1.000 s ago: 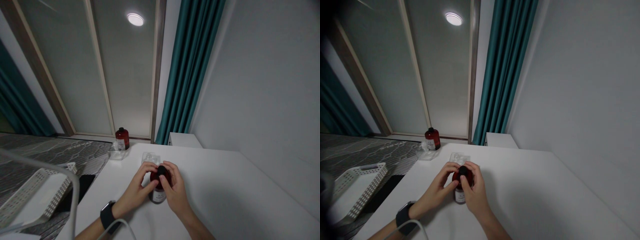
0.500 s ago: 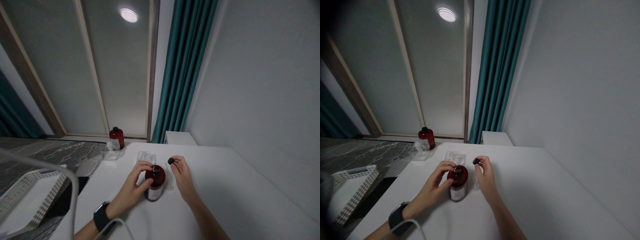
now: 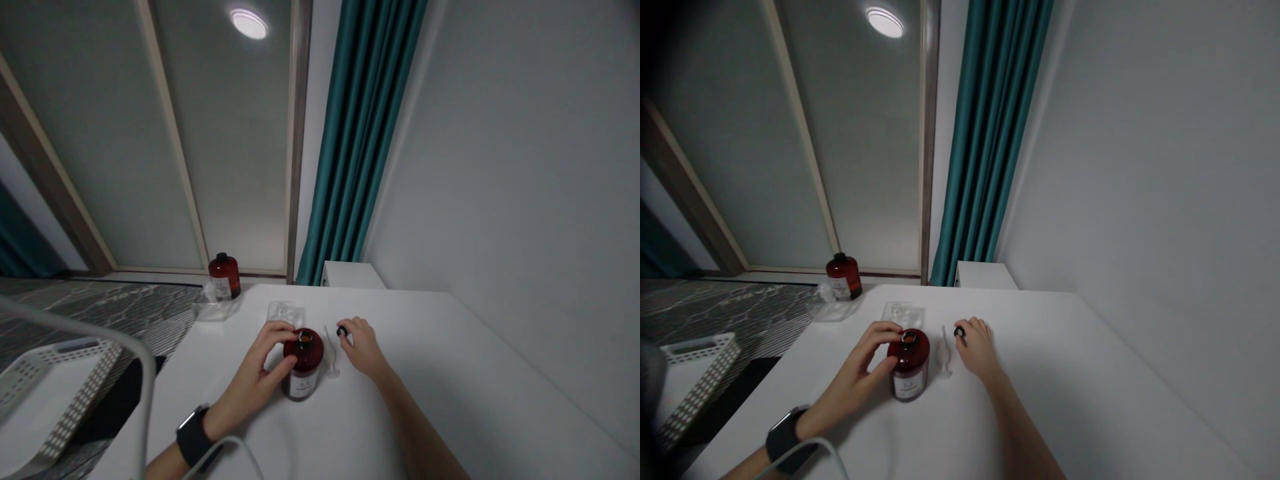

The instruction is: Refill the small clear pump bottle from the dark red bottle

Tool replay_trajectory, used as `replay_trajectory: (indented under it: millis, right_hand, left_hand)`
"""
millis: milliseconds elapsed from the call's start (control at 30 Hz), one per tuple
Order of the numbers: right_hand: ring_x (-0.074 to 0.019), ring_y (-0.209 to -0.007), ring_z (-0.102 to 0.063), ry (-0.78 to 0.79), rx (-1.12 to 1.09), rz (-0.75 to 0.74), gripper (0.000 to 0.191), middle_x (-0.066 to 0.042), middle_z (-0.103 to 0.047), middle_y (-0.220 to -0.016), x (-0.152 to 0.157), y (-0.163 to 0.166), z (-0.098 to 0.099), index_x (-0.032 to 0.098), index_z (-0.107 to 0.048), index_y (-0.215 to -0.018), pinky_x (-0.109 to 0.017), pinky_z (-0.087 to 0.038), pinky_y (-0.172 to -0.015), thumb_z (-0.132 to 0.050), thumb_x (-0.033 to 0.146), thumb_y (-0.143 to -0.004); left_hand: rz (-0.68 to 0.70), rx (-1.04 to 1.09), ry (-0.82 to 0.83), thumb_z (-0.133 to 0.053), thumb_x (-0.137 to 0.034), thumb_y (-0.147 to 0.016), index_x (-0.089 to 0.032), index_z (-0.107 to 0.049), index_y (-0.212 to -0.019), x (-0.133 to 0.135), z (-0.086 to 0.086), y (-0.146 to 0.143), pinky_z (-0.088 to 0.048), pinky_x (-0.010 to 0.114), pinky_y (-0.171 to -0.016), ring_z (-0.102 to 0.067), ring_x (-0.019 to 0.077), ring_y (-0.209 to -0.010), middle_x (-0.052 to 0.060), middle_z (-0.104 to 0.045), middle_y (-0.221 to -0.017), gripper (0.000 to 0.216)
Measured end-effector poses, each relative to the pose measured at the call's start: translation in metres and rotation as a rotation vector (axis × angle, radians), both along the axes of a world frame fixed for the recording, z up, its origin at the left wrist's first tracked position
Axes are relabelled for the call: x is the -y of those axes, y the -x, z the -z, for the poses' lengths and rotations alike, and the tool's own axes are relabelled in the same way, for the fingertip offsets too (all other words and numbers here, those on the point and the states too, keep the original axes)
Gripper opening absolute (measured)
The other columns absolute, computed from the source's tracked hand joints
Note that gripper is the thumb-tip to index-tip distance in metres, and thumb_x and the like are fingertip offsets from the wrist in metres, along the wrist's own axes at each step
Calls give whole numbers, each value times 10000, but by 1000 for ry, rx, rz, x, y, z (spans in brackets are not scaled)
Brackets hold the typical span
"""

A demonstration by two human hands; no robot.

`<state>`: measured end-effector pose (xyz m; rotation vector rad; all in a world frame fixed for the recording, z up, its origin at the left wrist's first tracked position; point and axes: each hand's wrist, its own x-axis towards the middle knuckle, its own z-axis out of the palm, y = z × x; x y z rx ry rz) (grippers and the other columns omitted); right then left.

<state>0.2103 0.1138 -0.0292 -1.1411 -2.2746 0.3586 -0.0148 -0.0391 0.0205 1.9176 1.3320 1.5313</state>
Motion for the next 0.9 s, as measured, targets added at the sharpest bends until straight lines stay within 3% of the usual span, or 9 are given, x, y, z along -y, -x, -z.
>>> replay_trajectory:
  millis: [300, 467, 533, 667, 767, 900]
  right_hand:
    - [-273, -983, -568, -36, 1, 23, 283, -67, -651, -984, 1, 2, 6, 255, -668, -1056, -409, -440, -877, -594, 132, -812]
    - [-278, -1076, -568, -76, -169, 24, 407, -108, -629, -1098, 14, 9, -16, 204, -522, -1301, -481, -447, -977, -498, 199, -895]
    - [-244, -1171, -557, -95, -271, -28, 402, -101, -618, -1191, 31, 14, -31, 215, -459, -1344, -444, -438, -1040, -430, 216, -944]
    - [-242, -1318, -506, -42, -658, -330, 436, -92, -562, -1387, 78, 26, -54, 265, -389, -1434, -468, -389, -1123, -405, 229, -1000]
    - [-267, -1395, -434, -20, -713, -441, 472, -79, -481, -1484, 101, 33, -62, 307, -356, -1476, -523, -362, -1150, -385, 228, -1012]
    - [-287, -1417, -404, -61, -690, -518, 502, -71, -520, -1443, 108, 36, -64, 348, -303, -1499, -591, -336, -1155, -360, 224, -1016]
  left_hand:
    - [-11, -16, -28, -583, -187, -937, -294, -616, -1156, -2, 1, 0, -449, 390, -1017, -559, 231, -1159, 62, -567, -1198, 246]
    - [-17, -14, -36, -579, -192, -937, -280, -612, -1165, -1, -1, -1, -454, 397, -1010, -563, 239, -1154, 71, -575, -1193, 247]
    - [-9, -17, -42, -578, -201, -939, -274, -608, -1166, 0, -3, -2, -462, 396, -995, -564, 240, -1148, 75, -575, -1187, 240]
    - [4, -11, -28, -583, -243, -945, -256, -606, -1163, 1, -6, -3, -474, 406, -977, -562, 255, -1140, 88, -582, -1176, 220]
    - [13, 4, -15, -585, -266, -949, -255, -599, -1164, 2, -7, -4, -475, 413, -976, -556, 259, -1140, 89, -577, -1177, 215]
    - [21, 18, -4, -585, -260, -949, -258, -592, -1172, 2, -8, -5, -470, 417, -984, -550, 257, -1143, 88, -570, -1183, 222]
